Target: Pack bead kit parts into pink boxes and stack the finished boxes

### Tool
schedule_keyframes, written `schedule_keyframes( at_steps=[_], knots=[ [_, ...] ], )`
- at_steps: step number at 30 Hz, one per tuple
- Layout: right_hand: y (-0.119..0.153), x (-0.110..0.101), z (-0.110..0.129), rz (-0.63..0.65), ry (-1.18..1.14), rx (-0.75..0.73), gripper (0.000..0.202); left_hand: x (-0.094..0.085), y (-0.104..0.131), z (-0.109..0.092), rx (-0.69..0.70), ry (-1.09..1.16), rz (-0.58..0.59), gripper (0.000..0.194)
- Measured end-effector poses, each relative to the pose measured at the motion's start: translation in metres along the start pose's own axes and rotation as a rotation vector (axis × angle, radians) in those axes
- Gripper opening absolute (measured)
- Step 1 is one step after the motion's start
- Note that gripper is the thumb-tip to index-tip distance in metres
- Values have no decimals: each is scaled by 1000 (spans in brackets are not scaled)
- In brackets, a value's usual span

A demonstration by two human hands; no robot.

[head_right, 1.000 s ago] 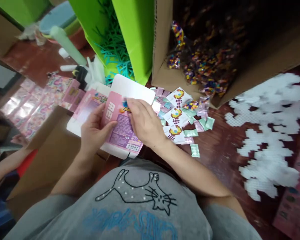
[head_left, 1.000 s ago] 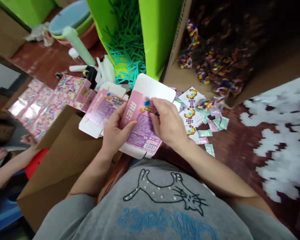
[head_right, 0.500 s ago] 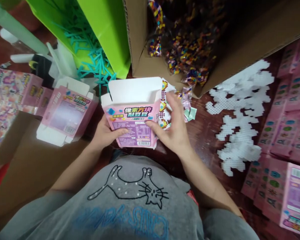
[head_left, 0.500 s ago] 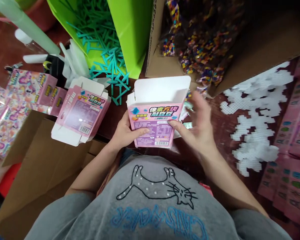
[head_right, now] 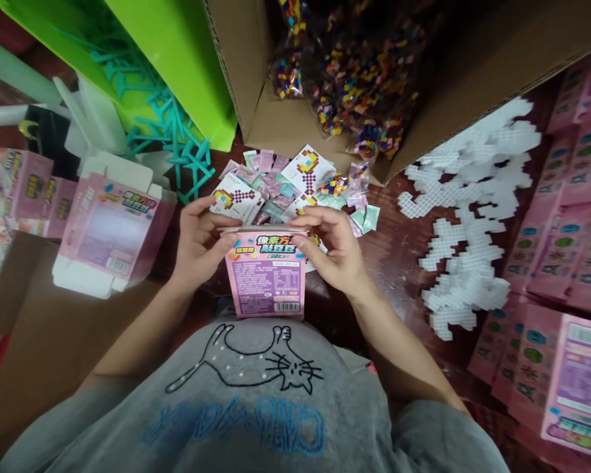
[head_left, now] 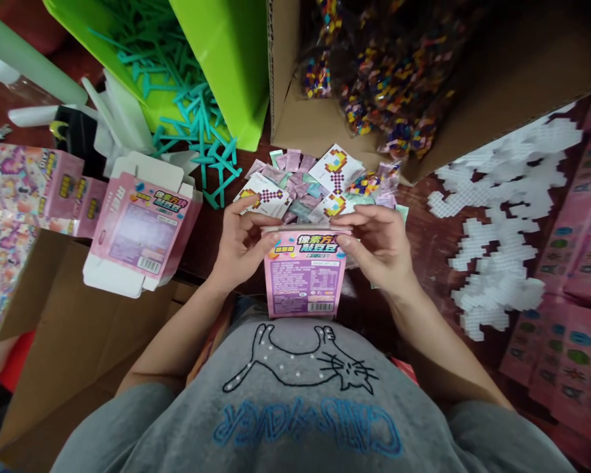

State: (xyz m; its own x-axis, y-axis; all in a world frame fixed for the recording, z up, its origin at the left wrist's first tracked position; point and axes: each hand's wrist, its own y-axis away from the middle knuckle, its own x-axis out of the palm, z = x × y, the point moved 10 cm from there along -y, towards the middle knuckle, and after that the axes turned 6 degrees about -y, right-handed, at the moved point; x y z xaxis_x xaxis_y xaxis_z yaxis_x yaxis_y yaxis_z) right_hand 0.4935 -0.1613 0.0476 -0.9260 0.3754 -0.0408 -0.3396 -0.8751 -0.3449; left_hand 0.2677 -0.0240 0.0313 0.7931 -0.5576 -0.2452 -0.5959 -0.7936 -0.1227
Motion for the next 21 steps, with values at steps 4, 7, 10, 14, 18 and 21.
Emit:
schedule_keyframes(
  at_steps=[4, 7, 10, 14, 18, 21],
  knots=[
    [-9, 18, 8, 187, 5, 42, 13, 14, -9, -13, -12, 0, 177, 36],
    [-16, 15, 2, 124, 0, 209, 12, 14, -15, -15, -101, 21, 172, 32],
    [-21, 9, -5, 40, -3, 298, 18, 12, -19, -15, -150, 23, 141, 31],
    [-19, 11, -12, 151, -33, 286, 17, 24, -13, -11, -108, 54, 298, 32],
    [-20, 11, -5, 337, 22, 202, 19, 22, -9, -8, 8, -5, 270, 31],
    [-41, 12, -7, 456, 252, 132, 35, 22, -11, -7, 21, -24, 255, 16]
  ],
)
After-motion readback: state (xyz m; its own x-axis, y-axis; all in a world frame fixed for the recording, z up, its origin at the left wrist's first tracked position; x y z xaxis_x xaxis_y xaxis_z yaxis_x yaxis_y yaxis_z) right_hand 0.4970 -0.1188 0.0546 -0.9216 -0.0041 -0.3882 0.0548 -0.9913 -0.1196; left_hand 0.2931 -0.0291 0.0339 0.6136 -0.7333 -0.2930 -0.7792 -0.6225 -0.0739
